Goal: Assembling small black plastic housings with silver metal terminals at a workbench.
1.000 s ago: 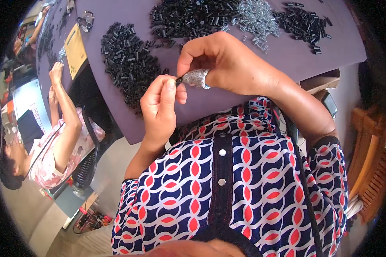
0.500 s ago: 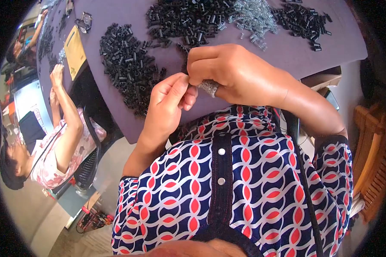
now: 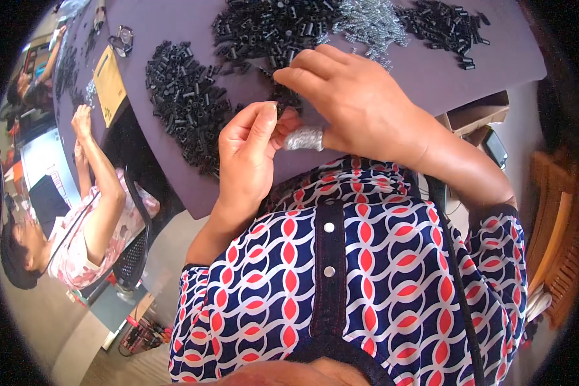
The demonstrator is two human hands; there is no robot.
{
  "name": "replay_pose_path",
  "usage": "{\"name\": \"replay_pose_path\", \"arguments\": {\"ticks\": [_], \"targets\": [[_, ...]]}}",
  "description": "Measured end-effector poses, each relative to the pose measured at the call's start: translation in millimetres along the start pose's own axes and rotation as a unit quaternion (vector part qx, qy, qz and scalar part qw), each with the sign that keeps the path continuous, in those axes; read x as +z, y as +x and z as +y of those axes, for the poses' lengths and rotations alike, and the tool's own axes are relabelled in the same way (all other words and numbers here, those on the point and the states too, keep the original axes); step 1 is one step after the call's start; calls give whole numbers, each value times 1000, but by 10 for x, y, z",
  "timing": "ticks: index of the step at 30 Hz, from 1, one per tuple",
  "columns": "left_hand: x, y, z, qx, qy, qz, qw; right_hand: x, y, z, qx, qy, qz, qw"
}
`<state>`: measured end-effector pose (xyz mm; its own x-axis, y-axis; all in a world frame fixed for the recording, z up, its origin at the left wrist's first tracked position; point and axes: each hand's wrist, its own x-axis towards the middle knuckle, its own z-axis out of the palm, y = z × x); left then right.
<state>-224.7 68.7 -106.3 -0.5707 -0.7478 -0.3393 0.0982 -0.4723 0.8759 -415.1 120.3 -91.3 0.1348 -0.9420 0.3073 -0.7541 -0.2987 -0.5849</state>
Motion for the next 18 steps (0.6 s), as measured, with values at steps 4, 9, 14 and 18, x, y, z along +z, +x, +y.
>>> {"name": "replay_pose_path", "arguments": {"ticks": [4, 9, 14, 18], "targets": [[-38, -1, -40, -15, -21, -15, 1000, 60, 20, -10, -36, -109, 21, 993], [-49, -2, -55, -27, -4, -44, 999, 111, -16, 15, -31, -105, 8, 994], [-48, -88, -19, -1, 65, -72, 995, 82, -87, 87, -90, -30, 13, 995], [-1, -79, -16, 14, 88, -84, 992, 131, -148, 105, -95, -21, 0, 995]]}}
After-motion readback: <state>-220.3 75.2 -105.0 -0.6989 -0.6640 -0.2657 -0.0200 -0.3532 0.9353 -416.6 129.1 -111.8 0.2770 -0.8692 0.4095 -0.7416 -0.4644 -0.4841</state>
